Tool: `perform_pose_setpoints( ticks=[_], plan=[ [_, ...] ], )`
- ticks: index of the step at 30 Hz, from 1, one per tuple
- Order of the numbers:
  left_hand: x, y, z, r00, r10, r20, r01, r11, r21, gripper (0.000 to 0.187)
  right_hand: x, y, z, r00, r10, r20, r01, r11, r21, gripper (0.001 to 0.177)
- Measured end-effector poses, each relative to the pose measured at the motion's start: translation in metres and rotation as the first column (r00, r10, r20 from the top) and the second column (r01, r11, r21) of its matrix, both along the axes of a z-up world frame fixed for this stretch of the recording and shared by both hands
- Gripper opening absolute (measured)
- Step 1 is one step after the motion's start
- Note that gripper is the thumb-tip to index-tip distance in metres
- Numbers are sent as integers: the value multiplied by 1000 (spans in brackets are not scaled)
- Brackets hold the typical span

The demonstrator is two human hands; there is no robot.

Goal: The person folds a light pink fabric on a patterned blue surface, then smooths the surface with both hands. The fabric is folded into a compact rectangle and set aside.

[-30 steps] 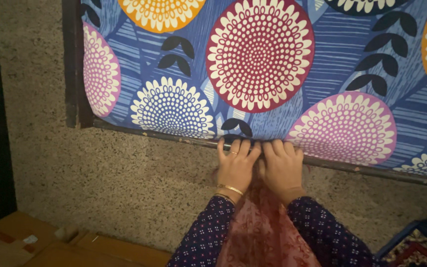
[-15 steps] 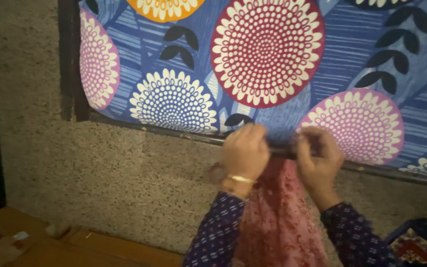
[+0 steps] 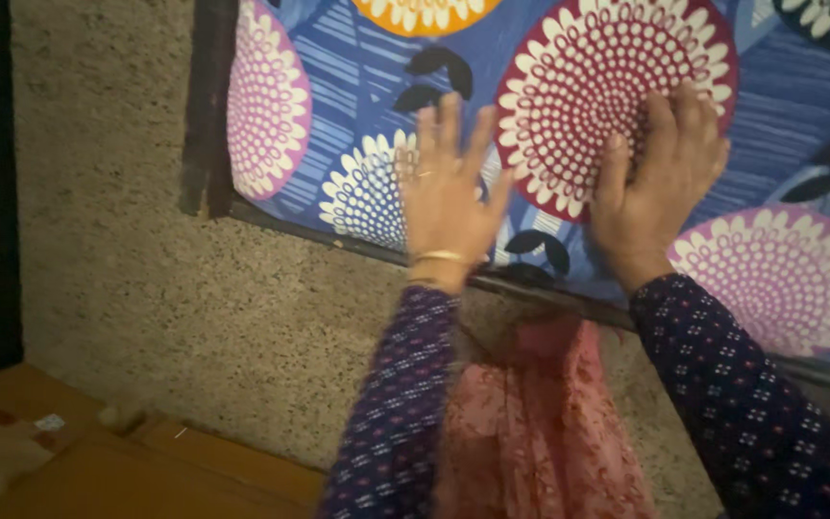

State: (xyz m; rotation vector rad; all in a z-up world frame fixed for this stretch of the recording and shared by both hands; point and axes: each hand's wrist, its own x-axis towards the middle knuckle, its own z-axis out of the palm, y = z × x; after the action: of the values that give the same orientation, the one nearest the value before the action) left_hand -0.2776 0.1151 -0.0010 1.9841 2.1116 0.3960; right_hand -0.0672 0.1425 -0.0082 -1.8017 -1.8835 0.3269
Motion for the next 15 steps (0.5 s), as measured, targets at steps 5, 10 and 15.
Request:
perform_pose_setpoints(
  ticks=[5,10,15],
  plan=[
    [-102,-17,13,956,212,-205,-234,968,-88,70,-11,4,14,995,24,98,-18,998,-60,57],
    [-69,-7,6,856,496,-143,-500,866,5,88,-12,2,16,991,10,133,2,996,-91,58],
    [84,7,30,985,-142,100,165,946,-280,68,-9,7,7,989,-14,144,28,995,-99,58]
  ],
)
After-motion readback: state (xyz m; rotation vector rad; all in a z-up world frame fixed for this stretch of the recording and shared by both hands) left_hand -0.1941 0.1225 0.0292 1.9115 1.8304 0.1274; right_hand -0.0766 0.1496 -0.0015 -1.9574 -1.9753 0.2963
